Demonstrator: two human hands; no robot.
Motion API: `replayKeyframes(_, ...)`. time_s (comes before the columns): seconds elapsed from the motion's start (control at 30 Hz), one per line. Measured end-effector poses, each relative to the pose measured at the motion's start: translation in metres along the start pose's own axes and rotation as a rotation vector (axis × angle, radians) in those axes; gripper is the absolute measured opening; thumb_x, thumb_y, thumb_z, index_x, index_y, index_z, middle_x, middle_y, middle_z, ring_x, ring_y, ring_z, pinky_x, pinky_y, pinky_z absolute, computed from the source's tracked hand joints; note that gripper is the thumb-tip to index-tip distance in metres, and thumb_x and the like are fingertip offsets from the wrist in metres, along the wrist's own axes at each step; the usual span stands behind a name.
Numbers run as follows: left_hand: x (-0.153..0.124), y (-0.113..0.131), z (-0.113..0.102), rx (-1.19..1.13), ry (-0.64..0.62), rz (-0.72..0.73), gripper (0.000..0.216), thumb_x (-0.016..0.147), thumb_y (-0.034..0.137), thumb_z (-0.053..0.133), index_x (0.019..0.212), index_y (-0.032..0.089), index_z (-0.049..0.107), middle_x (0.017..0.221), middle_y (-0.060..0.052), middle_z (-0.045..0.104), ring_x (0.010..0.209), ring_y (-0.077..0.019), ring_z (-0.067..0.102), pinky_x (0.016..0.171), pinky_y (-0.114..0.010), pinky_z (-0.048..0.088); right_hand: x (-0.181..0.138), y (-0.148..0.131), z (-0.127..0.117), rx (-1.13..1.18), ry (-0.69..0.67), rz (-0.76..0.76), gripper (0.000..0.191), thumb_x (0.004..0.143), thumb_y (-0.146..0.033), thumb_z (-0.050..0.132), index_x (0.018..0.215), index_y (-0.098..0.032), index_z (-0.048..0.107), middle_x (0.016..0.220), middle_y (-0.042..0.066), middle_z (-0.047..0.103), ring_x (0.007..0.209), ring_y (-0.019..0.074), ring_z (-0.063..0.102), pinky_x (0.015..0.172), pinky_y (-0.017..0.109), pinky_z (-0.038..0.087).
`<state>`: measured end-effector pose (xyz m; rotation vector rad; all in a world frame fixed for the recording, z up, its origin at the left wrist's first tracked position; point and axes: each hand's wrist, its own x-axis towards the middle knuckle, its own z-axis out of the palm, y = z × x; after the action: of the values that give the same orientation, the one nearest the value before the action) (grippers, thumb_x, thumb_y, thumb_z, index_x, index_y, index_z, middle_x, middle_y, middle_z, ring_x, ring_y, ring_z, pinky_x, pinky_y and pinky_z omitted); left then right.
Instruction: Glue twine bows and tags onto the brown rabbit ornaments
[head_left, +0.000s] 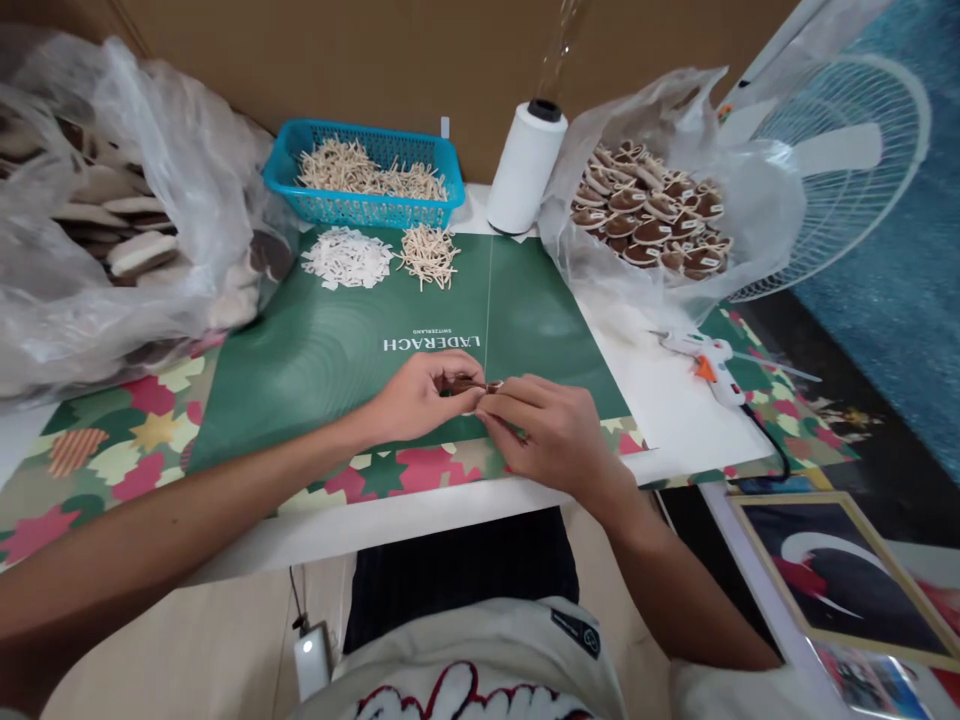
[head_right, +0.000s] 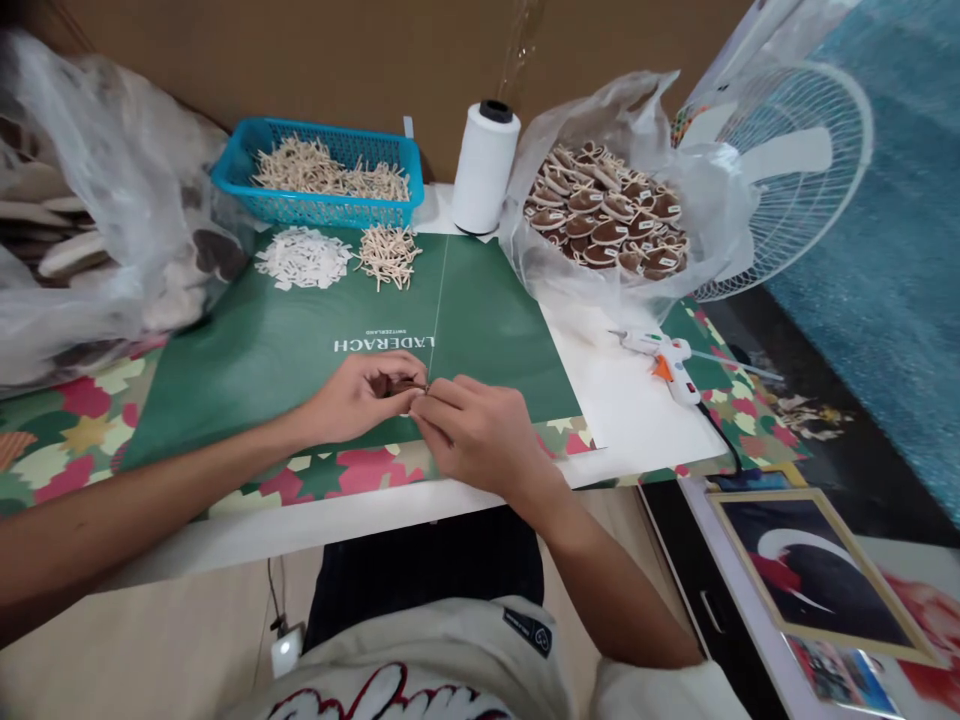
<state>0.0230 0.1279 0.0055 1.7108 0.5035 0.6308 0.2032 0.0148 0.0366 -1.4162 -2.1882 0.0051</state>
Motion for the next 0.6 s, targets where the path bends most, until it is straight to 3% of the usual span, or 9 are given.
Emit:
replayKeyframes(0.27, -0.002, 0.002, -0.004, -0.120, -0.149, -0.021, 0.008, 0.090, 0.023, 0.071, 0.092, 0.016, 0.075, 0.097, -0.006, 0.069, 0.075, -0.0120, 0.065, 0.067, -0.026, 0.054, 0.026, 0.029, -0.012, 0.102, -0.059, 0.078, 0.020, 0.099, -0.019, 0.063, 0.088, -0.023, 0.078, 0.086, 0.002, 0.076, 0.078, 0.0160, 0.068, 0.065, 0.029, 0.041)
replayKeyframes(0.47, -0.002, 0.003, -0.004, -0.152, -0.061, -0.014, 0.013, 0.090, 0.027, 0.073, 0.085, 0.016, 0.070, 0.093, -0.005, 0.065, 0.072, -0.0114, 0.061, 0.064, -0.025, 0.050, 0.017, 0.038, 0.001, 0.352, -0.065, 0.207, 0.018, 0.099, -0.020, 0.064, 0.089, -0.022, 0.078, 0.086, 0.002, 0.073, 0.073, 0.0150, 0.064, 0.069, 0.029, 0.045)
replayKeyframes(0.6, -0.001, 0.003, -0.003, -0.150, -0.002, 0.001, 0.020, 0.092, 0.031, 0.072, 0.080, 0.015, 0.068, 0.088, -0.003, 0.061, 0.067, -0.0091, 0.054, 0.062, -0.024, 0.045, 0.005, 0.033, 0.016, 0.547, 0.024, 0.233, 0.017, 0.099, -0.021, 0.066, 0.083, -0.021, 0.074, 0.073, -0.001, 0.064, 0.062, 0.0127, 0.055, 0.059, 0.027, 0.040)
